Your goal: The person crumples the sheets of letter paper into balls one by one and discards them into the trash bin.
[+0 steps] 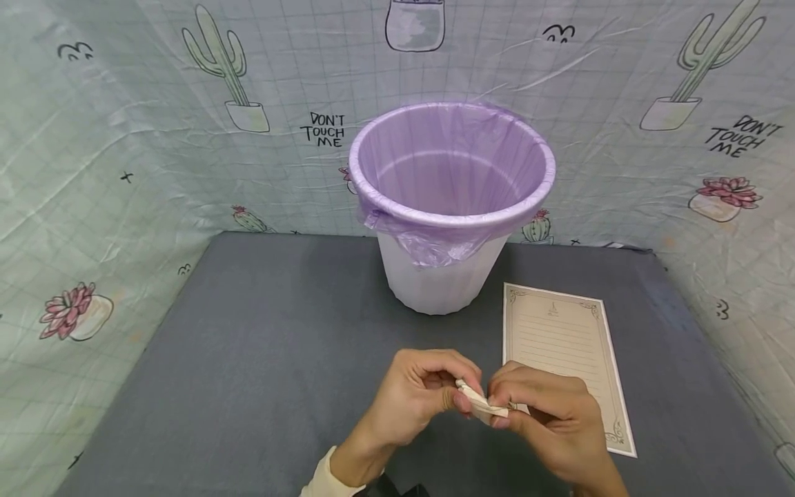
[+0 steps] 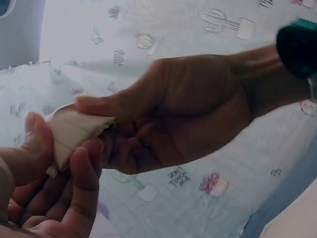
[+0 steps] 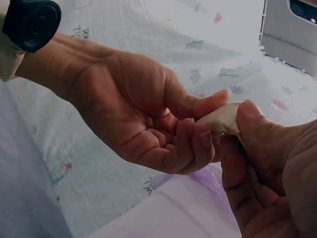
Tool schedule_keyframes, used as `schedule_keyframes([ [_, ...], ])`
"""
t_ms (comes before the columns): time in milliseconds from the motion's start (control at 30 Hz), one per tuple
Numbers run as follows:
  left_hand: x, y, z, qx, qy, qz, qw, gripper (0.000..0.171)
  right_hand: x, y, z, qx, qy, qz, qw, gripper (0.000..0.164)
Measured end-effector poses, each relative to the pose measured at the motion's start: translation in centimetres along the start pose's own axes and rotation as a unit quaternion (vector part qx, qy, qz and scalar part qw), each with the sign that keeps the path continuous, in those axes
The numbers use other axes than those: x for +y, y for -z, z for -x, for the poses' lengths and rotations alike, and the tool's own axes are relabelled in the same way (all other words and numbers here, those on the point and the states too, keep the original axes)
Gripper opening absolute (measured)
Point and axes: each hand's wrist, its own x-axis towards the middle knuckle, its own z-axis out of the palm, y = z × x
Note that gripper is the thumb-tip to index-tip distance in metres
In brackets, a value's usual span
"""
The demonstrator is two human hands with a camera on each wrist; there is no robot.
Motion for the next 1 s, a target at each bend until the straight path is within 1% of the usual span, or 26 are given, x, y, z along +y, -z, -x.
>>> schedule_keyframes([
  [67,-0.2,0.2,-0.1,-0.002,0.016,0.025,0.9996,0.041,0.2,0.2,0.1,-0.005,-0.006,-0.009,1.0,0.016],
  [100,-0.3,0.4,-0.1,0.005,0.02,0.025,0.9995,0.042,0.3,0.3,0.2,-0.002,-0.016,-0.009,1.0,0.018],
  [167,-0.3,0.6,-0.2,0.025,0.027,0.015,0.9992,0.041,0.4,0.4,0.4,0.008,-0.039,-0.005,0.999,0.024],
  [233,-0.2,0.8,-0.1,0.04,0.03,0.002,0.9988,0.04,0.2,0.4,0.5,0.017,-0.063,0.012,0.998,0.036],
  [300,0.1,0.9,-0.1,0.045,0.03,-0.005,0.9985,0.04,-0.1,0.2,0.3,0.013,-0.074,0.043,0.996,0.051],
  [333,0.3,0.9,0.0,0.042,0.029,-0.003,0.9987,0.041,-0.3,0.0,0.1,0.004,-0.071,0.062,0.996,0.057],
  [400,0.6,0.8,0.0,0.03,0.025,0.015,0.9991,0.046,-0.6,-0.3,-0.4,-0.02,-0.054,0.108,0.992,0.064],
  [467,0.7,0.7,0.0,0.013,0.019,0.037,0.999,0.052,-0.8,-0.6,-0.9,-0.05,-0.019,0.143,0.988,0.063],
  [533,0.6,0.5,0.0,0.0,0.011,0.055,0.9984,0.058,-1.0,-0.8,-1.2,-0.076,0.014,0.163,0.984,0.06],
  [600,0.3,0.5,0.0,-0.012,0.008,0.07,0.9974,0.061,-1.1,-1.0,-1.3,-0.096,0.026,0.172,0.98,0.057],
  [667,0.0,0.5,0.0,-0.016,0.01,0.09,0.9958,0.063,-1.1,-1.0,-1.3,-0.112,0.031,0.176,0.978,0.057],
  [767,-0.6,0.4,0.0,-0.013,0.029,0.125,0.9916,0.053,-1.1,-1.0,-1.2,-0.122,0.022,0.184,0.975,0.06],
  [867,-1.3,0.3,0.0,-0.009,0.055,0.16,0.9856,0.038,-1.0,-0.8,-1.1,-0.126,0.028,0.178,0.975,0.066],
  [933,-1.7,0.1,-0.1,-0.003,0.065,0.172,0.983,0.031,-1.1,-0.8,-1.1,-0.124,0.024,0.17,0.977,0.069],
  [1000,-2.0,0.0,-0.1,0.009,0.066,0.173,0.9827,0.029,-1.3,-0.7,-1.1,-0.114,0.022,0.174,0.978,0.068],
])
